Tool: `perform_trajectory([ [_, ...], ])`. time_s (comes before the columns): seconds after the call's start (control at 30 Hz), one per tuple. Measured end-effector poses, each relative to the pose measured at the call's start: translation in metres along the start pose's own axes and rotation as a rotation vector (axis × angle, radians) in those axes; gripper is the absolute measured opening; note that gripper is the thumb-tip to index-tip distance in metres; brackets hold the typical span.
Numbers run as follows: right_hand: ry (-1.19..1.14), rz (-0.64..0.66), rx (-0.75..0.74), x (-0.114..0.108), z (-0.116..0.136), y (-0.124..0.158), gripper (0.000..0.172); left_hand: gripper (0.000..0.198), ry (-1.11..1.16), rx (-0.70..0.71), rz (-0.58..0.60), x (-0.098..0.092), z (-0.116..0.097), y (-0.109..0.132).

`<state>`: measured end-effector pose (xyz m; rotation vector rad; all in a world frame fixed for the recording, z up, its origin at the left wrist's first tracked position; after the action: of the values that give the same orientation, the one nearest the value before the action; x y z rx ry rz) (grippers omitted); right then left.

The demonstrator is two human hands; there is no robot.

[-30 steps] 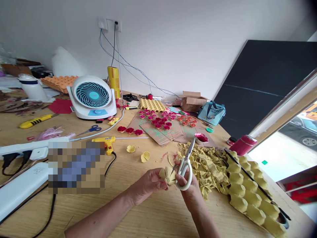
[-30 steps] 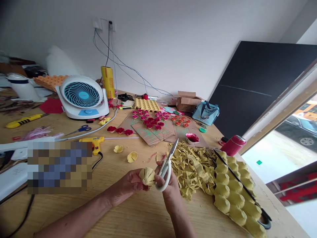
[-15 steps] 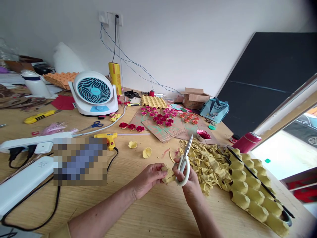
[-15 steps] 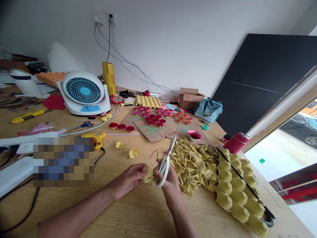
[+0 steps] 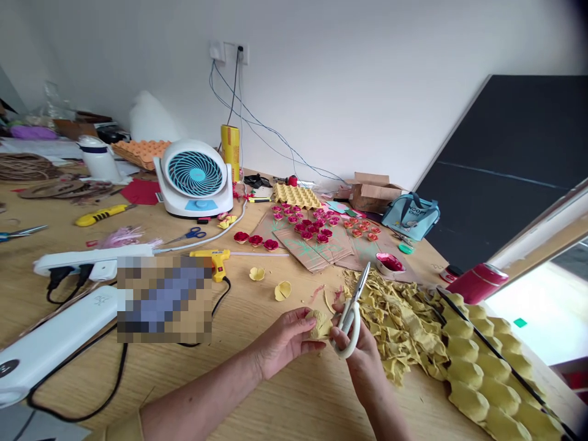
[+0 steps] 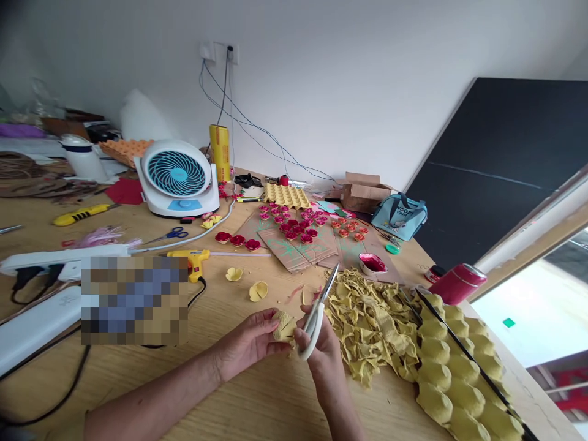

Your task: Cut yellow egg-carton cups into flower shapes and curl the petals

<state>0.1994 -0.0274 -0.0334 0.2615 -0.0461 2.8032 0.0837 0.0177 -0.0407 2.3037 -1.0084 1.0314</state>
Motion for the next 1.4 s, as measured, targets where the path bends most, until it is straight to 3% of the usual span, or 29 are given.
perform_trajectory([
  [0.37,0.023,-0.016,-0.022,0.000,0.001,-0.001,0.044,0.035,-0.260,0.017,0.019,0.004,-0.003,0.001],
  [0.63,0.017,0.020,-0.030,0.000,0.000,-0.002,0.044,0.023,0.013,0.006,-0.044,-0.009,-0.004,-0.004],
  [0.87,0.024,0.037,0.001,0.003,-0.001,0.001,0.047,0.018,0.068,-0.032,-0.029,-0.007,0.003,-0.003],
  [1.13,0.052,0.048,0.012,0.007,0.000,0.002,0.045,0.037,-0.237,0.008,-0.001,-0.003,-0.004,-0.001],
  [1.4,0.096,0.046,-0.007,0.007,0.004,0.004,0.045,0.035,-0.303,0.040,-0.026,-0.004,-0.007,-0.003],
])
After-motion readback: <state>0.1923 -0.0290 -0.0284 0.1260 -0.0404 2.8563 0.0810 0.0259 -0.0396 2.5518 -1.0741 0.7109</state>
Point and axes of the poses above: each hand's wrist, its own y-axis away from the middle knuckle, its own x-axis out of the palm, z = x × y, the point moved 9 cm from there along -y, towards the middle knuckle, and after that the axes turned 4 degrees about x, right-handed, at the moved point
